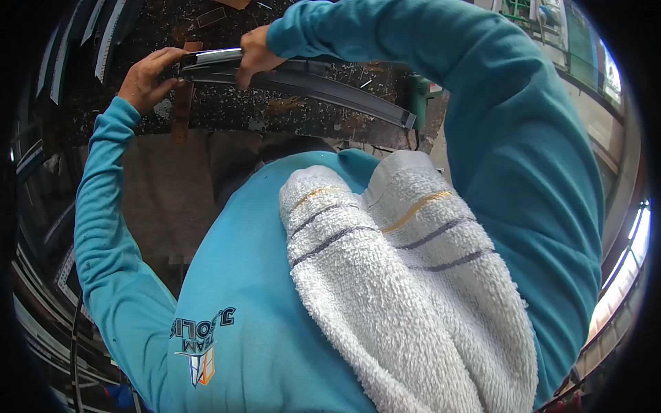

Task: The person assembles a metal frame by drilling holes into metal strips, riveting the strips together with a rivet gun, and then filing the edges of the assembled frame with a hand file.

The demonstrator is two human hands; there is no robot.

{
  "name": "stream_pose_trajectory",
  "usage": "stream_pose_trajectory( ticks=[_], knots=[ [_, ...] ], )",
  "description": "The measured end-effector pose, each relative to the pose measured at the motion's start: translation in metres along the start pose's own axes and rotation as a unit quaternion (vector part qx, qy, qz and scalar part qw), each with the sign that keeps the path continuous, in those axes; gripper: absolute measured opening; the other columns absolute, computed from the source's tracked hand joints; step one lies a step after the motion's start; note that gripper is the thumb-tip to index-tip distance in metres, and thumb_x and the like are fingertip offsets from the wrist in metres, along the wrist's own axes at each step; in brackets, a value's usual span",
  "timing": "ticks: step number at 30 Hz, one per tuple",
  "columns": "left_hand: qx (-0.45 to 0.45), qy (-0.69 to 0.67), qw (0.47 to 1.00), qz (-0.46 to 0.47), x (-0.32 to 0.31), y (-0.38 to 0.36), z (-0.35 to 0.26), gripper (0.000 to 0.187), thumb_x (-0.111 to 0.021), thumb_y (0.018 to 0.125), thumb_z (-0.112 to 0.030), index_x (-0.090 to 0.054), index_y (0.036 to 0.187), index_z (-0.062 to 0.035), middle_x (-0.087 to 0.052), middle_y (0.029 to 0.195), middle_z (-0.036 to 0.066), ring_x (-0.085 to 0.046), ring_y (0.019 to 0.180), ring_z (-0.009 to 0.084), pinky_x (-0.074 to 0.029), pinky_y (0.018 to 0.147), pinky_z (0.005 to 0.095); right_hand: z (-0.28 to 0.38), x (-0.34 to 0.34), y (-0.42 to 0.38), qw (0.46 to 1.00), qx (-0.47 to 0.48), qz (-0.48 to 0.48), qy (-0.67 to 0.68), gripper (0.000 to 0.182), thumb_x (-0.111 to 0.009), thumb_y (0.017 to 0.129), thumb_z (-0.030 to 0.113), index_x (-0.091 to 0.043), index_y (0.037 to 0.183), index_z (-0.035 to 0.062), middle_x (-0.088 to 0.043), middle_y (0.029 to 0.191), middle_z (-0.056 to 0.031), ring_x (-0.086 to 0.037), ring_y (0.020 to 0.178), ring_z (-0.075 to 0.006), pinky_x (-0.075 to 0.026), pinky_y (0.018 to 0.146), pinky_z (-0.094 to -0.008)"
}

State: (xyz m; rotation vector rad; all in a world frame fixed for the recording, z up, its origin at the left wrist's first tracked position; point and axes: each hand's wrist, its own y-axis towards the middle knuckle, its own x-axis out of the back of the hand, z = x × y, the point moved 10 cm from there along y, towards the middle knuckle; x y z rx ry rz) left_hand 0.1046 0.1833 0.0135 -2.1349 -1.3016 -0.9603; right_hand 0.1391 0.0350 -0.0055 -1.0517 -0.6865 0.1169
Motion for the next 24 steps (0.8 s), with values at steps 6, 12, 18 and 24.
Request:
stream_pose_trajectory(
  ticks=[6, 12, 18, 24],
  knots=[
    [0.012, -0.005, 1.000, 0.014, 0.003, 0.003, -0.006, 0.054, -0.069, 0.071, 0.004, -0.055, 0.123, -0.0041, -0.060, 0.119, 0.012, -0.060, 0.109, 0.0311, -0.050, 0.094, 0.0370, 0.012, 0.011, 0.001, 0.982, 0.081, -0.122, -0.117, 0.048, -0.068, 0.072, 0.041, -0.066, 0.094, -0.0017, -0.067, 0.086, -0.0212, -0.067, 0.088, -0.0339, -0.055, 0.078, -0.0399],
    [0.028, 0.021, 0.999, 0.012, 0.006, 0.001, -0.006, 0.057, -0.069, 0.071, 0.005, -0.055, 0.125, -0.0066, -0.059, 0.122, 0.012, -0.058, 0.112, 0.0312, -0.048, 0.097, 0.0387, 0.036, -0.006, -0.011, 0.823, 0.155, 0.117, -0.533, 0.031, -0.062, 0.075, 0.015, -0.068, 0.103, 0.0024, -0.068, 0.095, -0.0163, -0.066, 0.092, -0.0276, -0.054, 0.082, -0.0399],
    [0.053, 0.049, 0.996, -0.046, 0.008, -0.007, -0.016, 0.051, -0.068, 0.074, -0.003, -0.057, 0.123, -0.0089, -0.061, 0.119, 0.012, -0.058, 0.108, 0.0326, -0.046, 0.093, 0.0399, 0.003, 0.004, 0.011, 0.990, 0.107, 0.066, -0.056, 0.037, -0.065, 0.074, 0.018, -0.063, 0.107, 0.0031, -0.066, 0.093, -0.0143, -0.063, 0.093, -0.0313, -0.050, 0.079, -0.0441],
    [0.371, -0.212, 0.844, -0.326, -0.021, -0.058, -0.065, 0.016, -0.072, 0.083, -0.017, -0.063, 0.084, -0.0030, -0.062, 0.074, 0.004, -0.057, 0.065, 0.0137, -0.051, 0.062, 0.0333, 0.003, 0.027, 0.003, 0.996, 0.093, 0.000, 0.008, 0.043, -0.065, 0.073, 0.038, -0.067, 0.091, -0.0011, -0.066, 0.076, -0.0132, -0.064, 0.074, -0.0254, -0.050, 0.068, -0.0392]
  ],
)
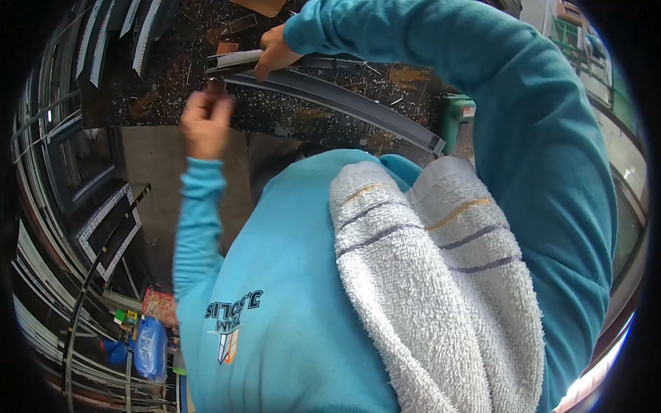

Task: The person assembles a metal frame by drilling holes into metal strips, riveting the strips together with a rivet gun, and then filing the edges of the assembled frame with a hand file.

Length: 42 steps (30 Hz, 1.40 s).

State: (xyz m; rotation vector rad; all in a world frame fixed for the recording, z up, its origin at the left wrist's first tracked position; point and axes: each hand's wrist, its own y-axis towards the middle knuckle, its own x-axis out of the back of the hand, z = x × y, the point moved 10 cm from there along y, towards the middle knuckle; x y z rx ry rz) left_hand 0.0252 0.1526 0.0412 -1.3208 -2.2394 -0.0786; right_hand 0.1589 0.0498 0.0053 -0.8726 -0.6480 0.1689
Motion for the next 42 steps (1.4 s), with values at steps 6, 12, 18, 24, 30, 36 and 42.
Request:
stream_pose_trajectory(
  ticks=[6, 12, 18, 24, 30, 36, 42],
  knots=[
    [0.137, -0.402, 0.888, 0.179, -0.193, -0.063, -0.033, 0.050, -0.076, 0.081, -0.027, -0.050, 0.114, -0.0001, -0.062, 0.099, 0.008, -0.061, 0.085, 0.0140, -0.050, 0.077, 0.0244, -0.004, -0.014, -0.002, 0.998, -0.049, -0.003, 0.046, 0.054, -0.067, 0.071, 0.053, -0.069, 0.072, -0.0010, -0.065, 0.065, -0.0100, -0.063, 0.058, -0.0214, -0.050, 0.059, -0.0354],
    [0.328, -0.479, 0.812, 0.065, -0.248, -0.054, 0.004, 0.026, -0.073, 0.078, -0.025, -0.058, 0.083, -0.0049, -0.060, 0.077, 0.004, -0.058, 0.068, 0.0134, -0.050, 0.062, 0.0291, -0.012, -0.010, 0.001, 0.984, -0.034, -0.177, 0.009, 0.063, -0.072, 0.064, 0.054, -0.069, 0.087, -0.0052, -0.068, 0.085, -0.0223, -0.068, 0.081, -0.0326, -0.054, 0.071, -0.0415],
    [0.210, -0.572, 0.771, 0.186, -0.255, -0.057, -0.003, 0.024, -0.068, 0.084, -0.027, -0.055, 0.100, -0.0137, -0.058, 0.081, -0.001, -0.054, 0.070, 0.0088, -0.047, 0.063, 0.0254, -0.003, -0.011, 0.001, 0.985, 0.035, -0.169, -0.013, 0.051, -0.074, 0.065, 0.034, -0.062, 0.104, 0.0032, -0.064, 0.098, -0.0249, -0.064, 0.091, -0.0397, -0.053, 0.078, -0.0449],
    [0.276, -0.587, 0.728, 0.222, -0.268, -0.059, 0.022, 0.014, -0.054, 0.097, -0.023, -0.055, 0.103, -0.0101, -0.062, 0.104, 0.001, -0.062, 0.099, 0.0156, -0.053, 0.084, 0.0298, 0.027, 0.004, -0.030, 0.975, 0.028, -0.084, -0.206, 0.051, -0.064, 0.074, 0.022, -0.044, 0.118, 0.0053, -0.065, 0.092, -0.0241, -0.064, 0.089, -0.0399, -0.051, 0.073, -0.0487],
    [0.250, -0.563, 0.748, 0.247, -0.265, -0.056, 0.020, 0.033, -0.063, 0.090, -0.031, -0.052, 0.114, -0.0111, -0.057, 0.113, 0.002, -0.055, 0.112, 0.0173, -0.042, 0.099, 0.0347, 0.012, -0.013, 0.012, 0.945, -0.026, -0.046, -0.323, 0.058, -0.062, 0.078, 0.036, -0.044, 0.126, 0.0079, -0.065, 0.100, -0.0168, -0.064, 0.094, -0.0346, -0.049, 0.080, -0.0465],
    [0.292, -0.480, 0.790, 0.248, -0.254, -0.049, -0.003, 0.095, -0.078, 0.073, -0.047, -0.022, 0.140, -0.0070, -0.035, 0.139, 0.010, -0.038, 0.128, 0.0286, -0.034, 0.105, 0.0418, -0.006, -0.008, -0.006, 0.998, 0.008, 0.047, 0.038, 0.050, -0.071, 0.072, 0.049, -0.062, 0.101, 0.0095, -0.065, 0.085, -0.0084, -0.064, 0.083, -0.0230, -0.049, 0.073, -0.0416],
    [0.353, -0.480, 0.783, 0.179, -0.284, -0.048, 0.039, 0.055, -0.067, 0.083, -0.043, -0.044, 0.127, -0.0189, -0.048, 0.109, 0.002, -0.053, 0.095, 0.0173, -0.047, 0.082, 0.0399, -0.016, -0.021, -0.001, 0.996, -0.022, 0.009, 0.083, 0.048, -0.070, 0.074, 0.051, -0.071, 0.089, 0.0061, -0.067, 0.076, -0.0085, -0.062, 0.064, -0.0196, -0.049, 0.057, -0.0364]
  ],
)
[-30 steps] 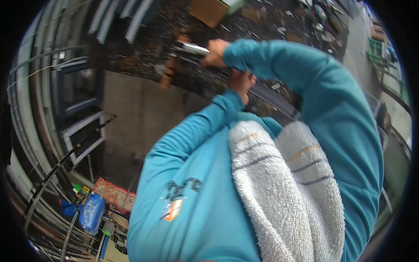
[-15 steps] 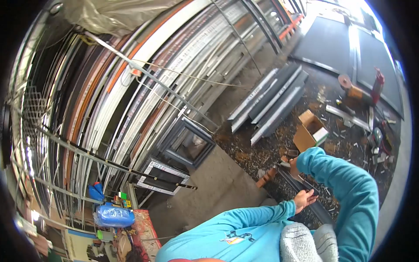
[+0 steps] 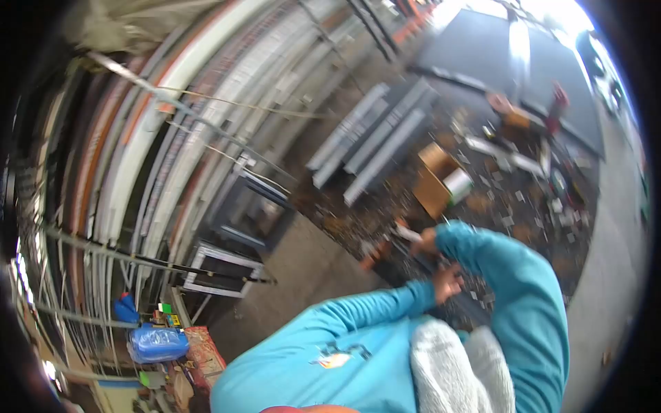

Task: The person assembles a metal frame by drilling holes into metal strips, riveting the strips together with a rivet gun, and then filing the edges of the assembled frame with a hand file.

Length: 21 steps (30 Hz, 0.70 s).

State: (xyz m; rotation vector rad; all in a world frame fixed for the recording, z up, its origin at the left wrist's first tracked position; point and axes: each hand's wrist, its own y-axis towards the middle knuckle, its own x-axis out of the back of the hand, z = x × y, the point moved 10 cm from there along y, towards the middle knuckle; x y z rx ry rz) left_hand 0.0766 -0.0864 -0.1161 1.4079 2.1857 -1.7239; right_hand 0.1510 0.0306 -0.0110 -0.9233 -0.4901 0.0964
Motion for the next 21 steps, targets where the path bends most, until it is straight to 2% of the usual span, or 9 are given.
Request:
stream_pose_trajectory(
  ticks=[4, 5, 10, 11, 12, 13, 15, 17, 21],
  knots=[
    [-0.100, -0.023, 0.994, -0.019, -0.017, -0.037, -0.040, 0.041, -0.070, 0.084, -0.024, -0.047, 0.114, -0.0089, -0.055, 0.104, 0.006, -0.059, 0.086, 0.0162, -0.055, 0.074, 0.0328, 0.017, 0.005, -0.016, 0.999, 0.015, -0.039, -0.026, 0.061, -0.070, 0.067, 0.057, -0.072, 0.089, 0.0011, -0.069, 0.081, -0.0137, -0.066, 0.074, -0.0266, -0.052, 0.069, -0.0402],
    [-0.141, -0.012, 0.990, -0.006, -0.032, -0.052, -0.061, 0.041, -0.073, 0.081, -0.020, -0.050, 0.111, -0.0032, -0.057, 0.105, 0.008, -0.062, 0.086, 0.0167, -0.056, 0.070, 0.0300, 0.006, 0.014, 0.002, 0.979, 0.049, -0.197, -0.019, 0.066, -0.071, 0.065, 0.058, -0.069, 0.089, -0.0033, -0.068, 0.080, -0.0195, -0.067, 0.077, -0.0305, -0.052, 0.071, -0.0408],
    [-0.042, 0.169, 0.984, 0.033, -0.028, -0.098, -0.051, 0.028, -0.075, 0.079, -0.014, -0.061, 0.101, -0.0031, -0.064, 0.092, 0.008, -0.066, 0.084, 0.0163, -0.056, 0.074, 0.0300, -0.004, -0.001, -0.035, 0.987, 0.069, -0.094, 0.112, 0.047, -0.073, 0.069, 0.040, -0.069, 0.088, -0.0030, -0.068, 0.076, -0.0135, -0.065, 0.071, -0.0268, -0.051, 0.069, -0.0386],
    [-0.083, 0.209, 0.967, 0.120, -0.029, -0.111, -0.062, 0.027, -0.076, 0.078, -0.012, -0.062, 0.099, -0.0032, -0.065, 0.091, 0.008, -0.065, 0.084, 0.0152, -0.055, 0.075, 0.0292, -0.011, 0.002, -0.053, 0.975, 0.090, -0.070, 0.190, 0.041, -0.072, 0.071, 0.036, -0.069, 0.086, -0.0019, -0.068, 0.074, -0.0113, -0.064, 0.068, -0.0249, -0.051, 0.067, -0.0376],
    [-0.117, 0.244, 0.940, 0.208, -0.024, -0.129, -0.069, 0.027, -0.077, 0.077, -0.011, -0.063, 0.098, -0.0033, -0.066, 0.090, 0.008, -0.064, 0.084, 0.0140, -0.054, 0.075, 0.0284, -0.034, 0.008, -0.081, 0.993, 0.067, 0.023, 0.095, 0.044, -0.069, 0.075, 0.030, -0.063, 0.106, -0.0010, -0.065, 0.077, -0.0131, -0.064, 0.073, -0.0231, -0.051, 0.070, -0.0384],
    [-0.166, 0.396, 0.894, 0.128, -0.014, -0.147, -0.105, 0.024, -0.077, 0.077, -0.009, -0.063, 0.096, -0.0021, -0.066, 0.089, 0.006, -0.063, 0.082, 0.0123, -0.053, 0.075, 0.0275, -0.041, 0.027, -0.116, 0.998, 0.036, 0.004, -0.042, 0.047, -0.067, 0.076, 0.032, -0.060, 0.113, 0.0034, -0.066, 0.076, -0.0135, -0.065, 0.075, -0.0220, -0.051, 0.071, -0.0391],
    [-0.271, 0.409, 0.871, 0.037, 0.027, -0.152, -0.160, 0.021, -0.076, 0.078, -0.013, -0.063, 0.091, -0.0035, -0.065, 0.089, 0.005, -0.060, 0.078, 0.0109, -0.051, 0.067, 0.0252, -0.098, 0.034, -0.124, 0.886, 0.022, 0.079, -0.456, 0.026, -0.064, 0.076, 0.024, -0.067, 0.090, 0.0020, -0.068, 0.078, -0.0140, -0.066, 0.077, -0.0296, -0.053, 0.074, -0.0413],
    [-0.360, 0.409, 0.835, -0.072, 0.085, -0.150, -0.210, 0.023, -0.075, 0.080, -0.013, -0.061, 0.095, -0.0034, -0.064, 0.082, 0.003, -0.059, 0.073, 0.0092, -0.050, 0.064, 0.0243, -0.151, 0.078, -0.183, 0.960, -0.201, 0.092, -0.172, 0.027, -0.073, 0.074, 0.029, -0.071, 0.087, 0.0058, -0.068, 0.079, -0.0121, -0.067, 0.075, -0.0310, -0.053, 0.067, -0.0422],
    [-0.388, 0.418, 0.800, -0.186, 0.160, -0.153, -0.252, 0.024, -0.074, 0.080, -0.014, -0.060, 0.094, -0.0019, -0.061, 0.076, 0.001, -0.055, 0.067, 0.0085, -0.048, 0.064, 0.0236, -0.120, 0.109, -0.221, 0.914, -0.059, -0.230, -0.329, 0.021, -0.065, 0.072, 0.008, -0.066, 0.092, 0.0070, -0.067, 0.078, -0.0174, -0.066, 0.076, -0.0355, -0.054, 0.067, -0.0428]
  ],
)
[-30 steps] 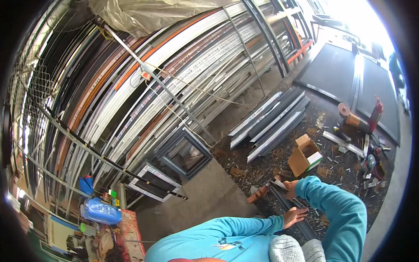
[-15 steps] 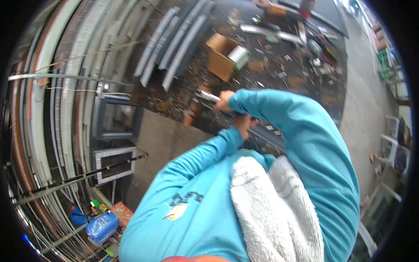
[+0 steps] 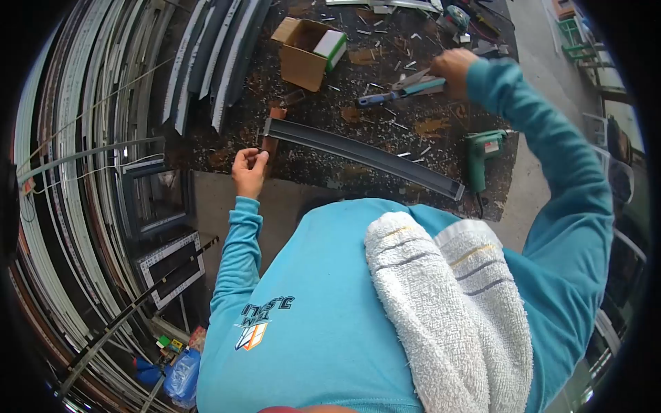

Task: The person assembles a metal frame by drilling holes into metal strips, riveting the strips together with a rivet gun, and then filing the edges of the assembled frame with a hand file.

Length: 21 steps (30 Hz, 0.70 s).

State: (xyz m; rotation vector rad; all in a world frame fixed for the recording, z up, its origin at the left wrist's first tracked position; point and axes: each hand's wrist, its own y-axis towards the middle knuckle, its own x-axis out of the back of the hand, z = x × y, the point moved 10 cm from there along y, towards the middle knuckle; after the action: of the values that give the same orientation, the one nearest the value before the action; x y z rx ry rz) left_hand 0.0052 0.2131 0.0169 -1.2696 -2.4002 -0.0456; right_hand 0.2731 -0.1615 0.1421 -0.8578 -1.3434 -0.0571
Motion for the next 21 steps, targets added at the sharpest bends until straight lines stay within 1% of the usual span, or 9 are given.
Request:
stream_pose_trajectory(
  ticks=[3, 7, 9, 12, 14, 17, 18, 19, 21],
  knots=[
    [0.008, -0.003, 1.000, 0.005, 0.005, 0.003, 0.027, 0.022, -0.074, 0.081, -0.012, -0.060, 0.094, -0.0016, -0.063, 0.079, 0.001, -0.057, 0.071, 0.0072, -0.047, 0.064, 0.0219, -0.026, -0.046, 0.013, 0.994, -0.075, -0.081, -0.017, 0.028, -0.064, 0.073, 0.005, -0.059, 0.100, 0.0057, -0.066, 0.082, -0.0176, -0.065, 0.082, -0.0353, -0.052, 0.070, -0.0438],
    [0.028, 0.000, 0.999, 0.032, 0.015, 0.000, 0.014, 0.023, -0.074, 0.081, -0.014, -0.061, 0.095, -0.0017, -0.064, 0.080, 0.002, -0.058, 0.072, 0.0078, -0.048, 0.065, 0.0238, -0.034, -0.132, 0.031, 0.985, -0.172, -0.009, 0.026, 0.031, -0.067, 0.076, 0.015, -0.058, 0.105, 0.0057, -0.065, 0.096, -0.0177, -0.063, 0.095, -0.0346, -0.052, 0.078, -0.0446],
    [0.017, 0.021, 0.999, 0.029, 0.026, 0.007, 0.010, 0.023, -0.074, 0.081, -0.015, -0.061, 0.095, -0.0019, -0.064, 0.081, 0.003, -0.058, 0.073, 0.0084, -0.048, 0.066, 0.0245, -0.007, -0.122, 0.024, 0.980, -0.197, 0.020, -0.017, 0.046, -0.071, 0.075, 0.027, -0.056, 0.113, 0.0063, -0.062, 0.107, -0.0153, -0.060, 0.103, -0.0359, -0.050, 0.086, -0.0470],
    [-0.002, -0.001, 1.000, 0.006, 0.051, 0.015, 0.024, 0.024, -0.074, 0.080, -0.015, -0.061, 0.095, -0.0019, -0.064, 0.081, 0.003, -0.058, 0.073, 0.0091, -0.049, 0.067, 0.0254, 0.063, -0.079, 0.048, 0.977, -0.135, -0.064, 0.151, 0.048, -0.072, 0.072, 0.029, -0.056, 0.113, 0.0075, -0.064, 0.100, -0.0155, -0.063, 0.096, -0.0324, -0.050, 0.082, -0.0425],
    [0.034, -0.031, 0.999, 0.016, 0.070, 0.012, 0.040, 0.025, -0.074, 0.080, -0.017, -0.061, 0.095, -0.0022, -0.064, 0.080, 0.003, -0.058, 0.074, 0.0099, -0.049, 0.068, 0.0262, 0.126, -0.062, 0.074, 0.933, -0.041, -0.052, 0.353, 0.040, -0.069, 0.075, 0.024, -0.059, 0.109, 0.0066, -0.066, 0.090, -0.0144, -0.065, 0.086, -0.0286, -0.051, 0.078, -0.0394],
    [0.036, 0.027, 0.999, 0.019, 0.112, 0.003, 0.053, 0.027, -0.076, 0.078, -0.018, -0.062, 0.095, -0.0024, -0.064, 0.080, 0.003, -0.059, 0.074, 0.0112, -0.049, 0.068, 0.0268, 0.226, -0.033, 0.106, 0.898, 0.031, -0.038, 0.438, 0.032, -0.065, 0.078, 0.016, -0.059, 0.107, 0.0047, -0.065, 0.083, -0.0116, -0.064, 0.077, -0.0217, -0.050, 0.072, -0.0347],
    [0.033, 0.026, 0.999, 0.008, 0.133, -0.002, 0.063, 0.027, -0.076, 0.078, -0.018, -0.062, 0.096, -0.0021, -0.064, 0.080, 0.003, -0.059, 0.073, 0.0114, -0.049, 0.068, 0.0270, 0.259, -0.027, 0.120, 0.861, 0.051, -0.054, 0.503, 0.031, -0.066, 0.078, 0.016, -0.059, 0.106, 0.0033, -0.066, 0.083, -0.0118, -0.064, 0.077, -0.0217, -0.050, 0.071, -0.0347],
    [0.030, 0.024, 0.999, 0.009, 0.152, -0.009, 0.076, 0.028, -0.076, 0.078, -0.018, -0.062, 0.096, -0.0018, -0.064, 0.079, 0.003, -0.059, 0.073, 0.0116, -0.049, 0.068, 0.0271, 0.291, -0.003, 0.127, 0.871, 0.054, -0.057, 0.485, 0.028, -0.066, 0.080, 0.015, -0.059, 0.103, 0.0017, -0.066, 0.084, -0.0120, -0.064, 0.078, -0.0207, -0.051, 0.072, -0.0345],
    [0.025, 0.017, 1.000, 0.007, 0.188, -0.023, 0.117, 0.029, -0.076, 0.078, -0.019, -0.062, 0.096, -0.0014, -0.064, 0.078, 0.005, -0.060, 0.071, 0.0129, -0.050, 0.066, 0.0287, 0.342, 0.008, 0.152, 0.825, 0.096, -0.108, 0.546, 0.025, -0.067, 0.081, 0.017, -0.060, 0.100, 0.0015, -0.065, 0.084, -0.0116, -0.063, 0.077, -0.0190, -0.050, 0.071, -0.0343]
  ],
)
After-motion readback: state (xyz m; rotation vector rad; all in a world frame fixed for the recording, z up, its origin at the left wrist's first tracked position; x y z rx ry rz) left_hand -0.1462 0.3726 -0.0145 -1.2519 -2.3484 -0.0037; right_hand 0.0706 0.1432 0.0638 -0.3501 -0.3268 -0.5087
